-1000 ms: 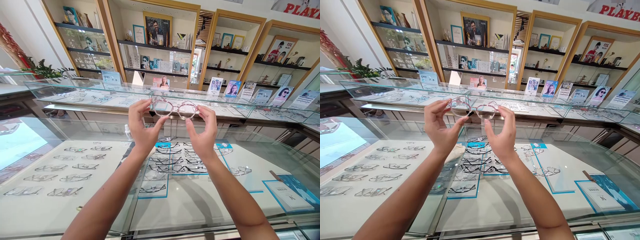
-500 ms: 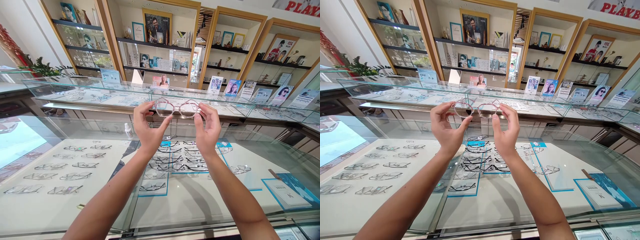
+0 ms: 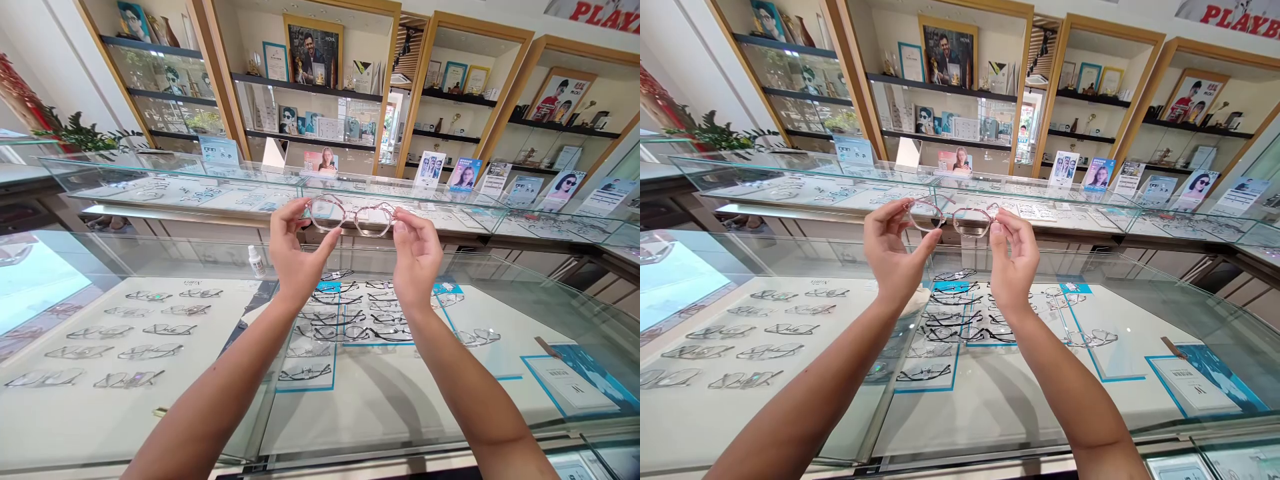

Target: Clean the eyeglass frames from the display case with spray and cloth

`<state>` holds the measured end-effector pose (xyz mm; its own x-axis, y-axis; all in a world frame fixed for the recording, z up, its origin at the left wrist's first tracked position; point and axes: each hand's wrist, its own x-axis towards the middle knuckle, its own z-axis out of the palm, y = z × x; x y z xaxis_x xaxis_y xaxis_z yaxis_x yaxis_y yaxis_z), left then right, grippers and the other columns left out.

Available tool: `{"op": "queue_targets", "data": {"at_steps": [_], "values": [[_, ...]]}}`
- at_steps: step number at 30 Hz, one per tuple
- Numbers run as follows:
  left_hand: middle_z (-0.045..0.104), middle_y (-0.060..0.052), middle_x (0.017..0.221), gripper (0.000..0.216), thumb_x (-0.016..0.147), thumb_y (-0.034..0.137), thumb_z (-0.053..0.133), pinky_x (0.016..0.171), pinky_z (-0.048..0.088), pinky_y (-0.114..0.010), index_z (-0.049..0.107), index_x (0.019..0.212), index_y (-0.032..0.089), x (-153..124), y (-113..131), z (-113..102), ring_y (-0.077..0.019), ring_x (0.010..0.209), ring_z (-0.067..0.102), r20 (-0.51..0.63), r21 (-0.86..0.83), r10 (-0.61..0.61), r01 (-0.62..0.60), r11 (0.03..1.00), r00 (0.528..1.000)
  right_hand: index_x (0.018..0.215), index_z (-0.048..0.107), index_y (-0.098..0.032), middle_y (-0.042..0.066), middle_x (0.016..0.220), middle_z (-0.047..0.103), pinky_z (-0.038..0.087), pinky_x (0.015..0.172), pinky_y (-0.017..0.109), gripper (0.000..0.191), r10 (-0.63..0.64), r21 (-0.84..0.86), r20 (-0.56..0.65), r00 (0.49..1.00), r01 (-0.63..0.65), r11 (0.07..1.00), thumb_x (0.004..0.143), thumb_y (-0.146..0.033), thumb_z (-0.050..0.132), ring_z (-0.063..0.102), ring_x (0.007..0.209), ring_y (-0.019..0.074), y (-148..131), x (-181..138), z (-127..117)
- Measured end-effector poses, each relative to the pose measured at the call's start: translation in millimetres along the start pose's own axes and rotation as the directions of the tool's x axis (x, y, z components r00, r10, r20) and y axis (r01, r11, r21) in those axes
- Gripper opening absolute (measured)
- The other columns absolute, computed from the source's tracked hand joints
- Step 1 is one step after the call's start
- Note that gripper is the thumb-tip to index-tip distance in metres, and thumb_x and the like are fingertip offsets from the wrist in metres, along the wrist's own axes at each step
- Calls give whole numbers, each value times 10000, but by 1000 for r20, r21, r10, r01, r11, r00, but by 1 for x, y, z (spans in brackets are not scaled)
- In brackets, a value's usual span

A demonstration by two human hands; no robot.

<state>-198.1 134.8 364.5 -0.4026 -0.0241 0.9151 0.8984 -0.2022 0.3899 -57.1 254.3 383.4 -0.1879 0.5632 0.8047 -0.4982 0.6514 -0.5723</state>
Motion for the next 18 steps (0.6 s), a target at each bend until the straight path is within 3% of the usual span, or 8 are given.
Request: {"op": "queue_targets", "data": {"at_steps": [6, 11, 15, 18], "values": [[627, -139, 1453, 617, 908, 550, 811, 1043, 592, -443, 509, 1383, 298, 4, -9, -2, -295, 1401, 638, 70, -39, -45, 48, 998, 997, 1050, 662, -264, 93, 1183, 724, 612, 1083, 520, 122, -46, -59, -39, 998, 44, 997, 1046, -378, 619, 723, 1211, 251, -5, -6, 2], [667, -135, 1406, 610, 862, 495, 863, 1020, 596, -444, 558, 1343, 277, 4, -7, -2, -299, 1352, 670, 63, -77, -42, 47, 996, 997, 1042, 655, -262, 73, 1091, 729, 628, 1020, 484, 131, -32, -8, -42, 999, 32, 999, 1014, -388, 677, 740, 1108, 239, -11, -5, 0], [738, -121, 1322, 574, 793, 415, 925, 1019, 589, -449, 634, 1258, 248, 2, -7, 0, -293, 1274, 717, 116, -196, -164, 185, 963, 980, 1012, 632, -264, 45, 1048, 759, 634, 971, 424, 142, 77, 152, 26, 997, -80, 985, 994, -376, 717, 771, 1022, 210, -21, -2, -3], [764, -132, 1296, 573, 760, 392, 952, 1015, 591, -443, 670, 1231, 230, 0, -8, 3, -287, 1233, 735, 189, -270, -297, 341, 900, 936, 975, 638, -264, 30, 1014, 770, 628, 963, 403, 169, 143, 230, 62, 988, -153, 961, 965, -380, 762, 775, 1010, 204, -25, 0, -5]]}}
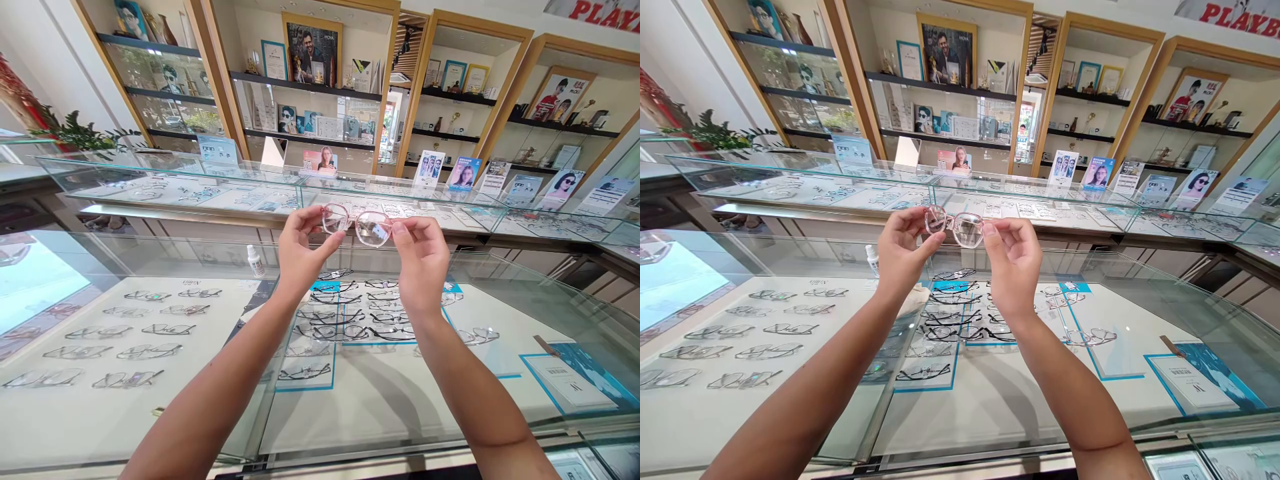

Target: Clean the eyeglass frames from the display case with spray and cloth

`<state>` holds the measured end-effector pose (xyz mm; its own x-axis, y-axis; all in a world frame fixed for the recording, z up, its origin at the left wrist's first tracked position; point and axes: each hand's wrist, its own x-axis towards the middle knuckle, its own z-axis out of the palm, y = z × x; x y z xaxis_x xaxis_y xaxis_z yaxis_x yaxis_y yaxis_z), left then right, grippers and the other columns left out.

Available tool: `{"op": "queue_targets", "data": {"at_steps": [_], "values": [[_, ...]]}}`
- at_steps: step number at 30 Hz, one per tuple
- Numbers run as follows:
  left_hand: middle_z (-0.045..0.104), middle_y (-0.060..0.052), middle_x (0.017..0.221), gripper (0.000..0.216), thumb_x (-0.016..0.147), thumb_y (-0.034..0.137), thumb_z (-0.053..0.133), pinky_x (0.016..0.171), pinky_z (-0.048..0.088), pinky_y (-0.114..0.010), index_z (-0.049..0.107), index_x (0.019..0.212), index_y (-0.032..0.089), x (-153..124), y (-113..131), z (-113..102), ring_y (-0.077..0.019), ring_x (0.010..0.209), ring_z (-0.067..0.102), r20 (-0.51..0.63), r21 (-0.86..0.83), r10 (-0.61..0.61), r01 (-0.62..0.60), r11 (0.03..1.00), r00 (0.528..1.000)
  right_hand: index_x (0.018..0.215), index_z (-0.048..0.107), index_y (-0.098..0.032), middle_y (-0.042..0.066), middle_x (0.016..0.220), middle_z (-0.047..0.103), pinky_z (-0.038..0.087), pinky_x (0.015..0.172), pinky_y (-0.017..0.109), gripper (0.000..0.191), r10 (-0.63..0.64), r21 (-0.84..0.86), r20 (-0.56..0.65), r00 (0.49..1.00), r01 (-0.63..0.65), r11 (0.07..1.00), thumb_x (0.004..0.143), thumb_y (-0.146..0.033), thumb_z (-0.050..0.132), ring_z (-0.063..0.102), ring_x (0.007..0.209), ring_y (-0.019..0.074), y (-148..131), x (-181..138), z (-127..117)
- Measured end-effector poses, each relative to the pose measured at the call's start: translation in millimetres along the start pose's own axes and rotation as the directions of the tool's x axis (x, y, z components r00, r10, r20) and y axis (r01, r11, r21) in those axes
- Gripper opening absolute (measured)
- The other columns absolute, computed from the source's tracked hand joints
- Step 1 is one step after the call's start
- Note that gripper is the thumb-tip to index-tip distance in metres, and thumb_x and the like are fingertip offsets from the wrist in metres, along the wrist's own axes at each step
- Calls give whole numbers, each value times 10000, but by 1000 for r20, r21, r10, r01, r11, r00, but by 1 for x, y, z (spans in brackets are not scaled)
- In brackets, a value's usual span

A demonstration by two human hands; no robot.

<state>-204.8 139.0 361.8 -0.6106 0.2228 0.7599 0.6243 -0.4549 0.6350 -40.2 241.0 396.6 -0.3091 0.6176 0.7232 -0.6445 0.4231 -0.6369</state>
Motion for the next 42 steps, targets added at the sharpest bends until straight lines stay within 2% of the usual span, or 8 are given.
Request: {"op": "queue_targets", "data": {"at_steps": [5, 9, 13, 17, 23, 32, 37, 42], "values": [[770, -143, 1286, 585, 742, 411, 964, 978, 605, -425, 690, 1224, 223, -1, -3, 1, -278, 1195, 747, 16, -31, -84, 85, 996, 996, 967, 661, -260, 28, 1006, 768, 608, 976, 424, 177, 89, 64, 22, 996, -91, 994, 948, -383, 787, 772, 1021, 219, 3, 4, -6], [756, -122, 1291, 572, 774, 348, 941, 964, 603, -437, 674, 1267, 236, 1, 6, -2, -285, 1213, 734, -2, 150, 148, -146, 978, 989, 1042, 694, -277, 31, 1102, 767, 575, 1031, 438, 84, 25, -58, 102, 994, -19, 998, 973, -319, 716, 734, 1109, 220, 0, 13, -17], [739, -112, 1284, 640, 741, 281, 952, 932, 614, -458, 654, 1306, 242, 2, 22, -5, -306, 1205, 713, 124, 422, 541, -538, 730, 832, 1065, 752, -288, 37, 1163, 767, 528, 1057, 477, 106, -63, -355, 319, 946, 181, 917, 963, -293, 722, 696, 1165, 250, -3, 21, -27], [740, -104, 1272, 667, 744, 240, 947, 995, 611, -494, 624, 1327, 249, 3, 35, -5, -311, 1186, 727, 213, 484, 668, -671, 562, 713, 982, 761, -281, 36, 1101, 783, 525, 983, 482, 54, -25, -440, 457, 889, 251, 862, 992, -284, 709, 701, 1079, 259, -3, 25, -32], [732, -97, 1259, 633, 777, 283, 932, 1007, 615, -496, 598, 1313, 255, 6, 50, -13, -305, 1184, 724, 322, 487, 567, -646, 587, 758, 966, 763, -286, 23, 1123, 783, 504, 1065, 482, 107, 56, -374, 561, 826, 192, 907, 1030, -298, 678, 698, 1137, 245, -10, 32, -42], [723, -83, 1266, 668, 810, 264, 916, 997, 642, -461, 561, 1375, 255, 1, 68, -15, -271, 1150, 733, 424, 443, 412, -581, 683, 807, 930, 782, -277, 27, 1100, 773, 505, 1071, 478, 59, 97, -338, 559, 823, 120, 934, 973, -280, 742, 694, 1110, 236, -14, 30, -39], [686, -86, 1333, 715, 809, 265, 918, 1079, 628, -460, 532, 1410, 277, 3, 66, -16, -264, 1211, 725, 447, 243, 303, -440, 864, 842, 869, 788, -255, 54, 1241, 743, 549, 1012, 451, 97, 237, -309, 588, 773, -56, 949, 949, -292, 747, 683, 1128, 231, -11, 31, -38], [658, -105, 1341, 679, 827, 392, 899, 1079, 635, -459, 525, 1388, 305, 9, 55, -18, -276, 1260, 702, 476, 112, 187, -270, 956, 860, 863, 784, -237, 71, 1357, 752, 545, 1056, 468, 85, 358, -198, 665, 656, -307, 931, 924, -296, 781, 708, 1209, 239, 0, 35, -38]]}}
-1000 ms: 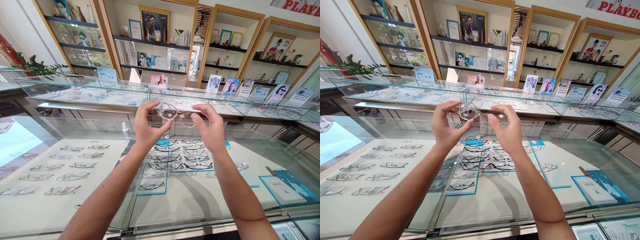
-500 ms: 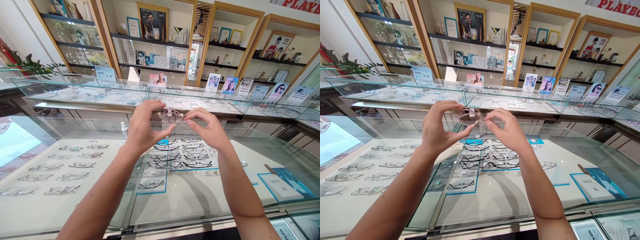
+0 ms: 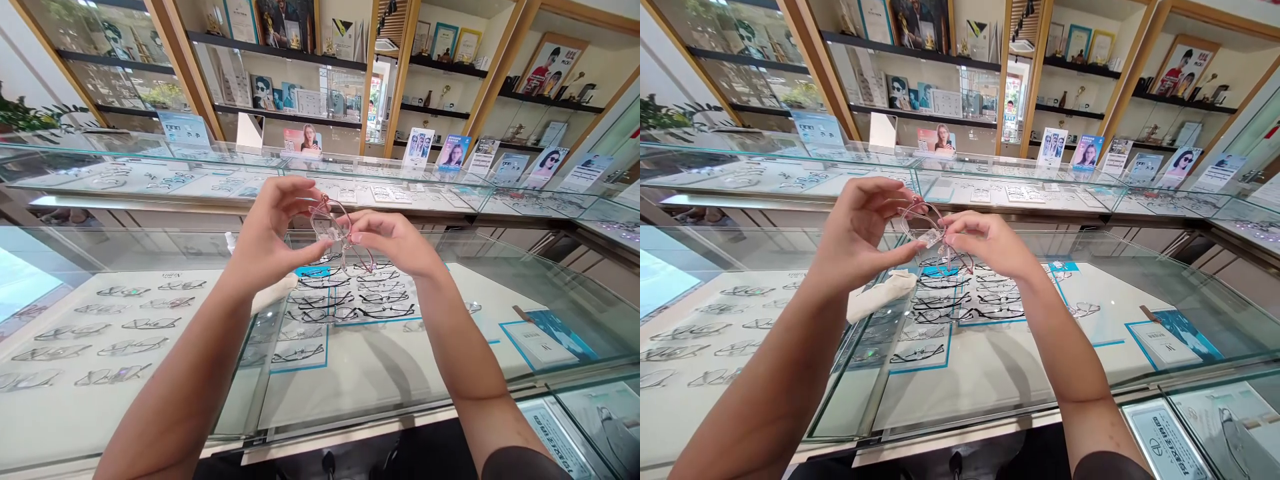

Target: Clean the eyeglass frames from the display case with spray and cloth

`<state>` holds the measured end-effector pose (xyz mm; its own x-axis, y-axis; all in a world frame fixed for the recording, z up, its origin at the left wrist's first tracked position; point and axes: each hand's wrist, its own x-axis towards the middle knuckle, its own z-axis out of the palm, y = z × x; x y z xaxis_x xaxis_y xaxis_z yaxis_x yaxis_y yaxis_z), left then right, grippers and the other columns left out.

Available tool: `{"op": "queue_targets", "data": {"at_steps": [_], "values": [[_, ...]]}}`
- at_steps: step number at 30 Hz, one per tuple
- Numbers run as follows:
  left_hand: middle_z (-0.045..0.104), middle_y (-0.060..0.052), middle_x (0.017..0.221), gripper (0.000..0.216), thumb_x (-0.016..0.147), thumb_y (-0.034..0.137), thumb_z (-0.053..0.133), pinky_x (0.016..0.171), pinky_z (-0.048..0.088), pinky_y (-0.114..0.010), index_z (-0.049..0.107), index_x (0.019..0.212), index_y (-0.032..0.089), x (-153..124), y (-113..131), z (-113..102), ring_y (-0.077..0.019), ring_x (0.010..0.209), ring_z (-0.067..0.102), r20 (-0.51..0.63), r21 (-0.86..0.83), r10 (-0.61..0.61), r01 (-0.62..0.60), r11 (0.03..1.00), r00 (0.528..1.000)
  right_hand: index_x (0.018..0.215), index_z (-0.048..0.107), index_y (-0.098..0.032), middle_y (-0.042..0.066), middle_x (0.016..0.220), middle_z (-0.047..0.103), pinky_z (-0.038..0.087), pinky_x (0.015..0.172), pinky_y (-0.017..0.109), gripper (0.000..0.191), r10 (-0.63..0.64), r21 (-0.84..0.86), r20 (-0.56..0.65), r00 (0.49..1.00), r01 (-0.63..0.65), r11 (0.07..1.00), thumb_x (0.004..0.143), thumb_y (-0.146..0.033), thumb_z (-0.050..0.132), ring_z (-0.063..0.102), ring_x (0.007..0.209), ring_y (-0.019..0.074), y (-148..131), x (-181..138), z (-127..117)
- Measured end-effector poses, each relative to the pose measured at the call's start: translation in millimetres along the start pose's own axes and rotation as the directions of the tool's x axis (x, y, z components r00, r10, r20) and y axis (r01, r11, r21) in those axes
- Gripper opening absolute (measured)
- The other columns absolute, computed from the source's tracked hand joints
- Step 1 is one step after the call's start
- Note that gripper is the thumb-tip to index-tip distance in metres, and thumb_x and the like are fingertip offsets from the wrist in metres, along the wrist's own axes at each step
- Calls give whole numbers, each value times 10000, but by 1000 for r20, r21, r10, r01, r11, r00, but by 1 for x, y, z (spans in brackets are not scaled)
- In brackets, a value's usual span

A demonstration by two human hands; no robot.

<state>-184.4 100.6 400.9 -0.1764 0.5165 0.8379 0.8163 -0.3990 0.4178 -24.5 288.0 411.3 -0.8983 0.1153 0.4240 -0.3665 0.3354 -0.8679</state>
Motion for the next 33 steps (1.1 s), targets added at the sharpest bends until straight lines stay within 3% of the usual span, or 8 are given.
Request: {"op": "queue_targets", "data": {"at_steps": [7, 13, 19, 22, 25, 27, 29, 33], "values": [[711, -99, 1257, 740, 772, 462, 911, 940, 672, -432, 503, 1375, 331, 2, -13, 5, -262, 1078, 754, 33, -126, -115, 118, 985, 993, 832, 770, -254, 22, 1068, 838, 563, 1064, 429, 115, 92, 109, 20, 996, -93, 990, 893, -341, 815, 749, 1105, 199, 7, 6, 3], [685, -100, 1316, 722, 785, 464, 897, 979, 653, -443, 490, 1366, 331, 2, -12, 7, -255, 1113, 737, 28, -146, -123, 126, 981, 992, 824, 783, -248, 20, 1026, 837, 579, 1006, 408, 161, 91, 101, -32, 995, -88, 991, 857, -393, 847, 743, 1018, 195, 7, 6, 4], [677, -59, 1256, 646, 798, 430, 916, 975, 633, -397, 544, 1308, 290, 4, -10, 1, -172, 1010, 717, -49, -159, -113, 104, 982, 992, 802, 801, -234, 24, 959, 820, 565, 1015, 382, 86, 107, 159, -298, 948, -61, 985, 816, -299, 854, 747, 995, 182, 10, -21, -15], [693, -44, 1199, 580, 783, 408, 927, 902, 635, -372, 599, 1242, 276, 6, -4, -2, -162, 955, 707, -84, -183, -132, 115, 976, 988, 795, 801, -217, 29, 954, 813, 589, 925, 348, 83, 205, 244, -459, 864, -100, 965, 798, -281, 853, 732, 910, 166, 20, -53, -36], [718, -51, 1166, 482, 760, 326, 916, 851, 615, -369, 665, 1167, 261, 6, 6, -1, -169, 919, 699, -121, -179, -152, 129, 975, 981, 832, 788, -187, 32, 916, 791, 580, 780, 279, 103, 372, 376, -595, 713, -161, 912, 784, -246, 856, 703, 848, 148, 37, -93, -62], [728, -54, 1145, 445, 734, 289, 910, 826, 602, -374, 695, 1123, 255, 6, 12, 0, -172, 895, 689, -145, -154, -149, 127, 980, 978, 849, 756, -172, 4, 790, 734, 506, 610, 228, 137, 531, 511, -618, 580, -217, 832, 768, -205, 861, 632, 704, 112, 49, -120, -78], [727, -47, 1098, 431, 712, 284, 913, 797, 594, -371, 715, 1095, 252, 6, 18, 0, -172, 872, 681, -150, -138, -142, 121, 983, 978, 859, 712, -178, -70, 594, 566, 398, 491, 208, 153, 619, 584, -615, 489, -245, 774, 795, -206, 848, 483, 534, 79, 61, -143, -90], [699, -21, 922, 402, 696, 323, 930, 730, 567, -350, 747, 1045, 245, 7, 26, -2, -167, 812, 654, -116, -153, -128, 110, 982, 985, 890, 626, -207, -136, 504, 359, 291, 420, 199, 161, 732, 694, -554, 397, -267, 669, 874, -223, 785, 319, 419, 69, 75, -179, -100]]}}
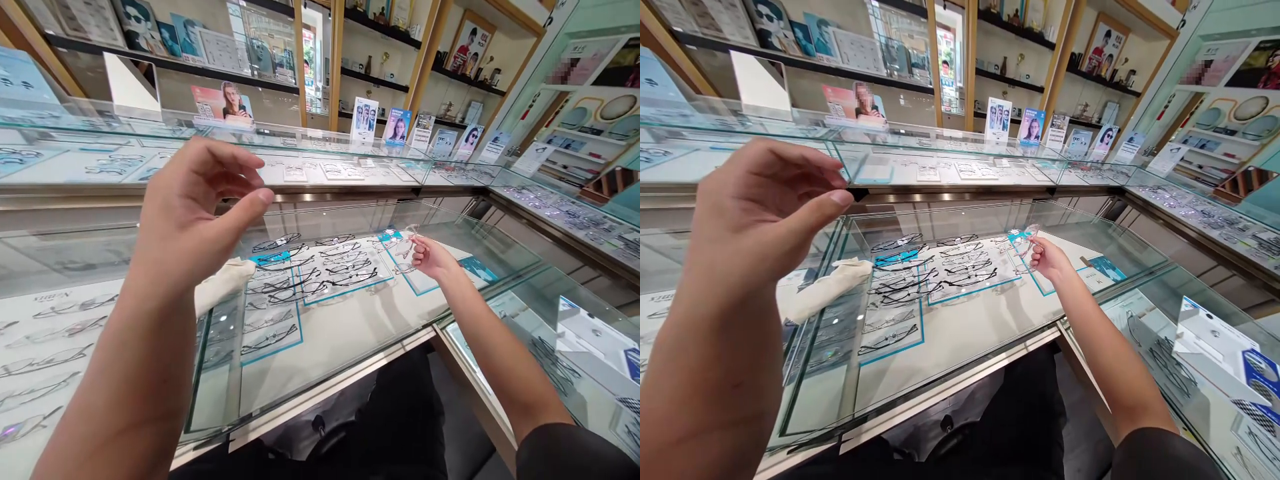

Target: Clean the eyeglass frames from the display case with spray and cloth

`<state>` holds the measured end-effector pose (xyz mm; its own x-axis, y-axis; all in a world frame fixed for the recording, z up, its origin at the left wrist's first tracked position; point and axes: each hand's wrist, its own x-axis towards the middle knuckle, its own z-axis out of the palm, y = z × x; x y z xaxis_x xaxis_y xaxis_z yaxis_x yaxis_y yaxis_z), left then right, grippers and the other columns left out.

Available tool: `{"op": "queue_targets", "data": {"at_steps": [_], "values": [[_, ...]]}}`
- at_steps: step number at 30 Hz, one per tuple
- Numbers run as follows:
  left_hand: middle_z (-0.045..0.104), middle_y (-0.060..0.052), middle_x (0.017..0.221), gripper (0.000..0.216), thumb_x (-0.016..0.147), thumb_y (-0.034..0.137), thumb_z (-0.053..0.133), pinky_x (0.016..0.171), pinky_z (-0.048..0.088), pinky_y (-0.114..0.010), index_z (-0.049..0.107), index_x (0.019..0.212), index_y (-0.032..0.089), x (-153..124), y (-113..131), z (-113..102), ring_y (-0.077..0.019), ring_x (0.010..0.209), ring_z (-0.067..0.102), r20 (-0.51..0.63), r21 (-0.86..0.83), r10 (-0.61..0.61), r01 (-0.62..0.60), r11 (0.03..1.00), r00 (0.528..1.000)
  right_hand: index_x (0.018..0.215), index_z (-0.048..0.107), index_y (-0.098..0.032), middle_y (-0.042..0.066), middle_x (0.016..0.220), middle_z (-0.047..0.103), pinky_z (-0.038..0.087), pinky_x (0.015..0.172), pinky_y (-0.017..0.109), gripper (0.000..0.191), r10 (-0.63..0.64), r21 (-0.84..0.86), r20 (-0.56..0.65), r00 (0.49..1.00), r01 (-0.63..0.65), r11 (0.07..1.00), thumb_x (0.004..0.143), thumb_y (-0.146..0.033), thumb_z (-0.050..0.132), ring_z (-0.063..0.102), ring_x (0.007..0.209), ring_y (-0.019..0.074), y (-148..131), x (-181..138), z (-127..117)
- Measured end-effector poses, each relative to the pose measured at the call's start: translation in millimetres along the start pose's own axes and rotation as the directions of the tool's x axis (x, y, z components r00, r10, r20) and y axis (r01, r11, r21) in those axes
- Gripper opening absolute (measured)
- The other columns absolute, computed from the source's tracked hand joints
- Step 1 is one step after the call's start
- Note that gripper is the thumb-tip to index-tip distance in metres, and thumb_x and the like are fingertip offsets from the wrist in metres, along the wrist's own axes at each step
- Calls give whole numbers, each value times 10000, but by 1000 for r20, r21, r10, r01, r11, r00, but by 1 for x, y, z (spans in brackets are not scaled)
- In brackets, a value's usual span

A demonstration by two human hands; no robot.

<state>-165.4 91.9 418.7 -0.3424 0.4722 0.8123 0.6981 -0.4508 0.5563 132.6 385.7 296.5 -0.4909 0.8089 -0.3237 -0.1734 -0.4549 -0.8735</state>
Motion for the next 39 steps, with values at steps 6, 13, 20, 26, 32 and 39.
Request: {"op": "queue_targets", "data": {"at_steps": [6, 13, 20, 26, 32, 39], "values": [[635, 26, 695, 234, 759, 289, 843, 586, 461, -298, 757, 973, 247, -3, 13, -1, -129, 614, 550, 90, 122, 62, -73, 990, 994, 949, 575, -210, -118, 528, 382, 252, 386, 188, 78, 147, 120, -16, 989, -144, 982, 1014, -227, 614, 299, 401, 78, 12, -1, -13], [546, 67, 554, 58, 848, 300, 748, 514, 394, -244, 733, 834, 246, -7, 21, -3, -114, 523, 534, 218, 330, 111, -180, 927, 970, 963, 554, -214, -98, 565, 439, 251, 361, 177, 100, 209, 210, 0, 978, -204, 956, 1050, -252, 586, 312, 391, 67, 22, 13, -9], [463, 75, 532, 75, 847, 330, 737, 499, 359, -259, 731, 826, 258, -8, 19, -3, -109, 473, 420, 237, 371, 57, -144, 917, 970, 937, 519, -214, -84, 599, 467, 272, 350, 184, 144, 246, 254, 23, 969, -244, 936, 1078, -243, 524, 340, 399, 64, 28, 14, -13], [435, 73, 521, 99, 849, 351, 736, 522, 349, -269, 738, 829, 255, -8, 15, -3, -110, 476, 391, 246, 406, 26, -127, 905, 969, 900, 487, -229, -58, 636, 487, 276, 347, 190, 173, 264, 230, 25, 964, -263, 937, 1059, -257, 550, 352, 424, 76, 28, 17, -14], [413, 74, 509, 120, 856, 371, 722, 499, 332, -269, 724, 811, 260, -7, 16, -1, -114, 454, 382, 259, 413, 32, -141, 900, 965, 887, 513, -219, -40, 632, 521, 254, 349, 189, 147, 248, 151, 3, 969, -246, 958, 1015, -230, 585, 347, 432, 82, 25, 12, -8], [402, 82, 514, 131, 884, 375, 698, 490, 323, -270, 714, 823, 261, -7, 17, 3, -111, 447, 372, 290, 436, 21, -152, 887, 957, 861, 562, -229, -84, 563, 481, 472, 525, 226, 125, 49, 64, -84, 995, -44, 997, 936, -225, 661, 441, 478, 98, 8, 22, 11]]}}
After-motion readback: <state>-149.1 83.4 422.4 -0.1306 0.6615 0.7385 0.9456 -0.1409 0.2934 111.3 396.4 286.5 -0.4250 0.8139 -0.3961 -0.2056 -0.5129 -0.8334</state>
